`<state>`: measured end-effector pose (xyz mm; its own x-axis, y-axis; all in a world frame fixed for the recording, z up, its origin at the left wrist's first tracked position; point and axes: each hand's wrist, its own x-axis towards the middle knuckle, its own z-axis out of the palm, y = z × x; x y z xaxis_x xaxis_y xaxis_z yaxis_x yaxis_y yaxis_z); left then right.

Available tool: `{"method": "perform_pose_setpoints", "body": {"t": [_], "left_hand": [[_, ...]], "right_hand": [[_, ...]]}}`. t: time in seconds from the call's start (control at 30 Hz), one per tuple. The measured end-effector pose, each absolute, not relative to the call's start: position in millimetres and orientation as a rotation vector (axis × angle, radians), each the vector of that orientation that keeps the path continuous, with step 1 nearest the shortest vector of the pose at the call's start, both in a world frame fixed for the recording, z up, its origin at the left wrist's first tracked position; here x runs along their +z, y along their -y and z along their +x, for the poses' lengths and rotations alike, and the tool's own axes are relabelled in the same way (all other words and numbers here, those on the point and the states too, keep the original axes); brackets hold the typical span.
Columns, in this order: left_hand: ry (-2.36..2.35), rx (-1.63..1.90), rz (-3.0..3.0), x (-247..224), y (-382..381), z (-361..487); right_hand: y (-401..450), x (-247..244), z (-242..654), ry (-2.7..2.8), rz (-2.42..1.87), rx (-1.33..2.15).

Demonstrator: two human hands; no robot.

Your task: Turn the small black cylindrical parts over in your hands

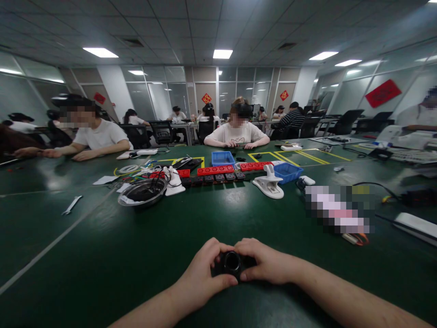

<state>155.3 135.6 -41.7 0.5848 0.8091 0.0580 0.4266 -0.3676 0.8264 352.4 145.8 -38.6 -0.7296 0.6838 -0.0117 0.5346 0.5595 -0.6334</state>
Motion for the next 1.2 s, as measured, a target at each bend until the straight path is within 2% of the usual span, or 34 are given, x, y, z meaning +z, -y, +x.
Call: {"method": "perform_pose_setpoints", "body": {"t": [0.43, 0.73, 1.0, 1.2], "left_hand": [[-1.032, 0.578, 1.942, -39, -134, 158], [-1.143, 0.637, 1.95, -42, -127, 165], [-1.401, 0.763, 1.995, -48, -128, 167], [-1.154, 0.698, 2.04, -44, -135, 159]], "right_hand": [[-145, -39, 352, 2.563, -1.013, 0.898], [-144, -46, 347, 2.458, -1.201, 0.892], [-133, -56, 323, 2.374, -1.555, 0.344], [-131, -46, 334, 2.409, -1.251, 0.54]]}}
